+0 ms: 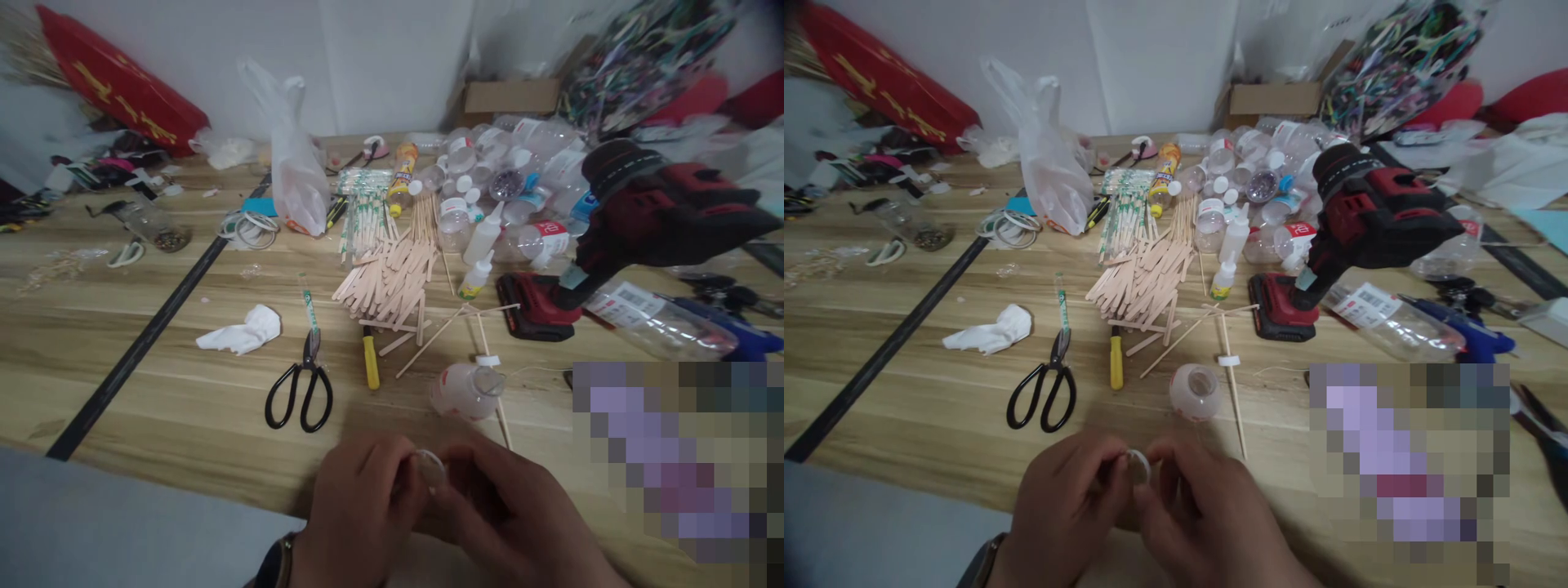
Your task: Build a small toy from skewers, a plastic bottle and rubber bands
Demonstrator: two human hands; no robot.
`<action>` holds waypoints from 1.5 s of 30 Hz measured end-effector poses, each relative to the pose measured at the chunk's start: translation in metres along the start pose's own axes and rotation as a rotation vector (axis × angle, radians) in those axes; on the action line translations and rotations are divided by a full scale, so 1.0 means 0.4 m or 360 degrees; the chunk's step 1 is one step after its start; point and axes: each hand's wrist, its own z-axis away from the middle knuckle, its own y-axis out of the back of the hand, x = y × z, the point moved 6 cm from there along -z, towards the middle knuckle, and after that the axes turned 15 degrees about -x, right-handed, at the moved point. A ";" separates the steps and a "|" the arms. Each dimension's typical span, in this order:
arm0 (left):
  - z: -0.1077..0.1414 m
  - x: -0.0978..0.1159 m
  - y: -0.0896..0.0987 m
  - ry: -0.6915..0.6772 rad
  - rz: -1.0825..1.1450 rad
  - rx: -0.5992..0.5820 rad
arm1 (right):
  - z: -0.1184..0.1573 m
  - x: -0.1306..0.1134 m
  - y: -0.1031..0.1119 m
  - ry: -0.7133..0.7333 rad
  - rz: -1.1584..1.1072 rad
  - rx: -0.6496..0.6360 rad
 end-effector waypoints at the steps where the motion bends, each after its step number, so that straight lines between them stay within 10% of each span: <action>1: 0.003 0.008 0.004 -0.0039 -0.0074 0.0051 | 0.000 -0.003 0.007 0.0019 0.0047 0.0040; 8: 0.008 0.027 0.002 -0.0173 -0.0113 0.0046 | 0.011 -0.015 0.009 0.0291 0.0367 0.0021; 15: 0.010 -0.037 -0.097 0.0579 0.1398 -0.0614 | 0.030 -0.011 0.014 0.0397 0.0493 0.0134; 24: 0.007 -0.029 -0.142 0.0762 0.2371 -0.0766 | 0.009 -0.001 0.022 0.0256 0.0102 0.0072; 29: 0.011 -0.028 -0.146 0.0747 0.2509 -0.0833 | 0.008 0.013 0.031 0.0003 0.0030 0.0187; 38: 0.004 -0.010 -0.127 0.0488 0.2471 -0.0833 | 0.023 -0.004 0.032 0.0242 0.0352 0.0179; 45: -0.009 -0.028 -0.087 0.0264 0.2056 -0.0575 | 0.001 0.021 0.037 0.0086 -0.0593 -0.0061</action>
